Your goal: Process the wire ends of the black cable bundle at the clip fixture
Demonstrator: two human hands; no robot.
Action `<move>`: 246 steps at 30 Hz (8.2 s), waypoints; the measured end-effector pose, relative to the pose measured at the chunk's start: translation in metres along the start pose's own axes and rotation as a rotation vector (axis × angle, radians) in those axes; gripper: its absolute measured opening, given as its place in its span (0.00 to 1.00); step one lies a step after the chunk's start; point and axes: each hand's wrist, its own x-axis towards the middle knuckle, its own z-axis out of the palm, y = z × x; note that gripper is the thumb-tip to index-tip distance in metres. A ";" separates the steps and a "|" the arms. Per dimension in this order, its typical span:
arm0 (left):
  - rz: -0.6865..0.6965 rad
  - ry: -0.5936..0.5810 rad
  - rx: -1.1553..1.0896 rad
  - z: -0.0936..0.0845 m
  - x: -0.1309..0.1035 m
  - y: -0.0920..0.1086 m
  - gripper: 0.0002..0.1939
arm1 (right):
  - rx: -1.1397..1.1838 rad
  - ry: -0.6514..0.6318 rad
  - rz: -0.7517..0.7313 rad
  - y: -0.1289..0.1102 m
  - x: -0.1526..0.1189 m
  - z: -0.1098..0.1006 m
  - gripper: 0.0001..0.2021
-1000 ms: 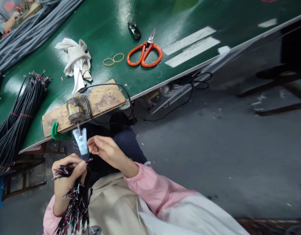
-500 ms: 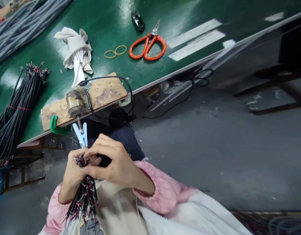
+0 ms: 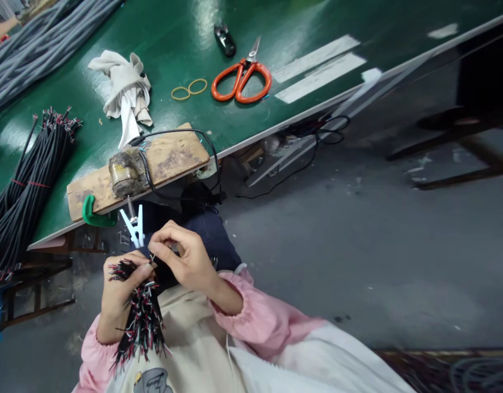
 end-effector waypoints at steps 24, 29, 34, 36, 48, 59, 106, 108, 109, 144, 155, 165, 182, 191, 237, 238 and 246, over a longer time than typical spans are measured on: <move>0.101 0.104 -0.020 0.003 0.004 0.014 0.06 | 0.838 -0.197 0.526 0.009 0.053 0.023 0.26; 0.103 0.111 -0.015 0.003 0.006 0.011 0.04 | 0.890 -0.249 0.602 0.017 0.049 0.020 0.29; 0.097 0.122 0.049 0.002 0.000 0.012 0.05 | 0.880 -0.130 0.651 0.034 0.037 0.013 0.27; 0.093 0.100 0.078 0.001 -0.002 0.012 0.07 | 0.823 -0.093 0.615 0.036 0.029 0.009 0.25; -0.149 -0.183 0.189 0.012 0.004 0.015 0.19 | -0.070 -0.212 -0.141 -0.023 0.007 -0.008 0.04; -0.056 0.096 0.084 0.006 -0.005 -0.001 0.17 | -0.053 0.038 -0.059 -0.008 -0.002 -0.004 0.08; 0.012 -0.017 0.053 0.004 -0.010 0.000 0.21 | 0.275 0.066 0.040 0.005 -0.002 0.012 0.07; 0.027 -0.017 0.061 0.002 -0.010 -0.004 0.20 | 0.283 0.066 0.052 0.003 -0.002 0.010 0.07; 0.035 -0.017 0.069 0.002 -0.010 -0.004 0.19 | 0.300 0.063 0.081 0.003 -0.001 0.010 0.07; -0.243 -0.054 -0.040 -0.001 -0.013 -0.001 0.26 | -0.102 0.174 -0.333 0.004 -0.007 0.019 0.10; -0.242 -0.088 -0.195 -0.004 -0.013 0.005 0.25 | 0.407 -0.055 0.367 0.010 -0.007 0.016 0.20; -0.246 -0.080 -0.143 -0.005 -0.012 0.004 0.25 | 0.298 -0.049 0.188 0.005 -0.004 0.014 0.12; -0.222 0.000 -0.135 -0.005 -0.011 0.006 0.25 | -0.005 0.098 -0.050 0.010 -0.009 0.021 0.06; -0.139 0.013 0.042 -0.002 -0.008 0.022 0.16 | 0.512 -0.166 0.247 0.013 -0.002 0.014 0.18; 0.102 0.026 0.291 0.001 -0.003 0.025 0.03 | 0.337 -0.029 0.195 0.000 -0.002 -0.002 0.12; 0.100 0.010 0.272 0.000 -0.001 0.020 0.03 | 0.250 -0.016 0.138 -0.002 -0.004 -0.003 0.10; 0.176 0.167 0.022 -0.010 0.014 -0.013 0.15 | 0.072 0.009 -0.120 -0.009 -0.003 -0.005 0.12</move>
